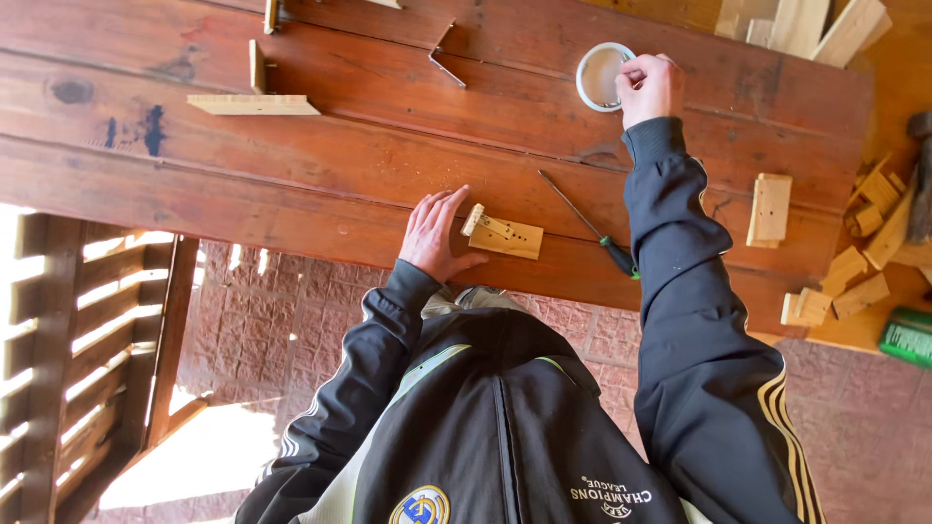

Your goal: The person assembles small wooden blocks by screwing them together using a screwdriver. They repeatedly pick up blocks, align them, insert screws, and tighten them on a wooden workbench.

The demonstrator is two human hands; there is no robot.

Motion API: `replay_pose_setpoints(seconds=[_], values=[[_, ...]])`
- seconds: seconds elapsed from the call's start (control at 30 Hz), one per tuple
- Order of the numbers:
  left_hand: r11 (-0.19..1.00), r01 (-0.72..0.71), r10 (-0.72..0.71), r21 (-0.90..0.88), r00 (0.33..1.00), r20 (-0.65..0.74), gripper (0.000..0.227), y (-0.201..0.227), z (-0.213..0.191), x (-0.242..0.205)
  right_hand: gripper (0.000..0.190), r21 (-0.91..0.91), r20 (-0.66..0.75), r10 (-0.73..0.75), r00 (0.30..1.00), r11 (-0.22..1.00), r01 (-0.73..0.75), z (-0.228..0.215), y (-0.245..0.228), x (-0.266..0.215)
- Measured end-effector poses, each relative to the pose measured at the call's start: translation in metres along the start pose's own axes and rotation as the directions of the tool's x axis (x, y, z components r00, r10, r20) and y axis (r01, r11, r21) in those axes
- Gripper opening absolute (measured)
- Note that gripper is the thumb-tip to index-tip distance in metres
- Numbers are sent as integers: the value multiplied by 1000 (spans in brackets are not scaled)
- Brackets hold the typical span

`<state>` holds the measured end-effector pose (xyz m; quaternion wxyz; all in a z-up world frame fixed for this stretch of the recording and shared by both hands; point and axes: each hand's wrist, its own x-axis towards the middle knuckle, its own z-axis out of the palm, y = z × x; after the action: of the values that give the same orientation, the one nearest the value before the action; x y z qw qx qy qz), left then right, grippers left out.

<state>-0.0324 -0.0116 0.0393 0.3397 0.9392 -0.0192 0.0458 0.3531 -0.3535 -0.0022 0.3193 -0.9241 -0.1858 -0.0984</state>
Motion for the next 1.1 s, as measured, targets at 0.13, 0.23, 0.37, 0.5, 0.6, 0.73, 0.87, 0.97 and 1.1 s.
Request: replay_pose_setpoints(seconds=[0.13,0.23,0.37,0.5,0.6,0.73,0.87,0.97,1.1], values=[[999,39,-39,-19,999,-27,137,0,2,-8,13,41,96,3,995,999,-7,8,-42,14],[999,34,-34,-1,999,-38,138,-1,2,-11,20,48,137,39,990,998,-46,17,-50,18],[999,31,-29,34,998,-59,124,1,-4,-12,16,31,140,59,988,997,-64,22,-61,22],[998,38,-35,53,998,-50,112,2,-2,-10,11,34,116,31,993,999,-36,21,-60,18],[997,45,-42,65,998,-42,99,4,-3,-9,12,55,106,17,994,998,-23,20,-55,16],[997,29,-26,70,999,-47,93,3,-5,-11,15,69,63,9,998,998,-13,11,-62,9],[997,8,-4,78,999,-54,85,2,-6,-12,17,167,55,38,998,985,-47,-25,-97,-10],[997,2,2,84,999,-48,82,3,-9,-12,16,300,84,92,992,947,-114,-56,-138,-47],[999,52,-50,15,996,-69,79,-9,4,-18,15,484,233,175,956,832,-271,-74,-189,-125]])
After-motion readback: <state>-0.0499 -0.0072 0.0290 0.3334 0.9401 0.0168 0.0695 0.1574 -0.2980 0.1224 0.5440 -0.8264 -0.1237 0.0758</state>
